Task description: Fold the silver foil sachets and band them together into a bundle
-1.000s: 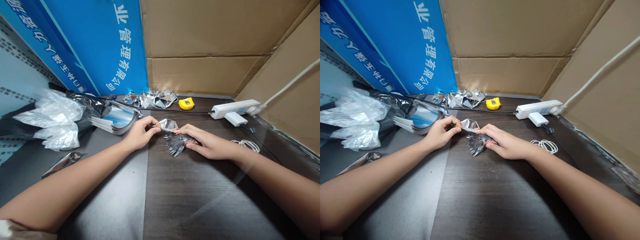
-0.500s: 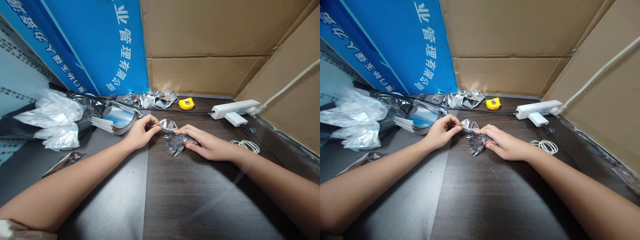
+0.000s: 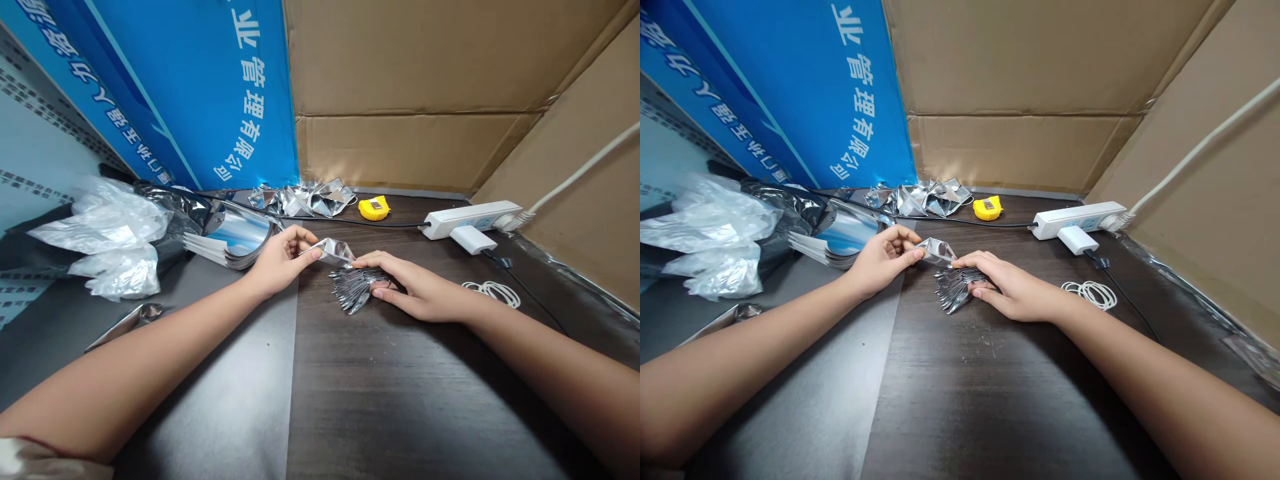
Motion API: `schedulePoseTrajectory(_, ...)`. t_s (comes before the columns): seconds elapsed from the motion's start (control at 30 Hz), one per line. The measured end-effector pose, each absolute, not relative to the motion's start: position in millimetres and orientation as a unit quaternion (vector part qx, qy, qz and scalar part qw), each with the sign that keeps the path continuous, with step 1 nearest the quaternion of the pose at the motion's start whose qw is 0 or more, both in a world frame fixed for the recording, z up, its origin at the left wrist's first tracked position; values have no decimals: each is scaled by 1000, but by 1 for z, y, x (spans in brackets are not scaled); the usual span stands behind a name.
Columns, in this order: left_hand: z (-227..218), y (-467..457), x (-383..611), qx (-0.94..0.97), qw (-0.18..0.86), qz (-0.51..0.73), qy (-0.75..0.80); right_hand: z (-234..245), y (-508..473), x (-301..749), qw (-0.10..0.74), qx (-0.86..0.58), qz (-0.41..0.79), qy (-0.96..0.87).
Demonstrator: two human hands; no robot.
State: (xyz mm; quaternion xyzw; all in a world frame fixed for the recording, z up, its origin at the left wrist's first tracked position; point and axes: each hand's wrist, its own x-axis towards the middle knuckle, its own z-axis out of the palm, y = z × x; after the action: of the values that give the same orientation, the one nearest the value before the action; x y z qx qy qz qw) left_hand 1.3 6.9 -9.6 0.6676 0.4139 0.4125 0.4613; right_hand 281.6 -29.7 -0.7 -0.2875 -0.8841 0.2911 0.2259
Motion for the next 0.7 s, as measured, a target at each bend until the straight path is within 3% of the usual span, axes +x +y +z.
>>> schedulePoseTrajectory(0.7, 3, -1, 5, 768, 390, 327, 389, -2, -30, 281, 221, -274, 281, -893)
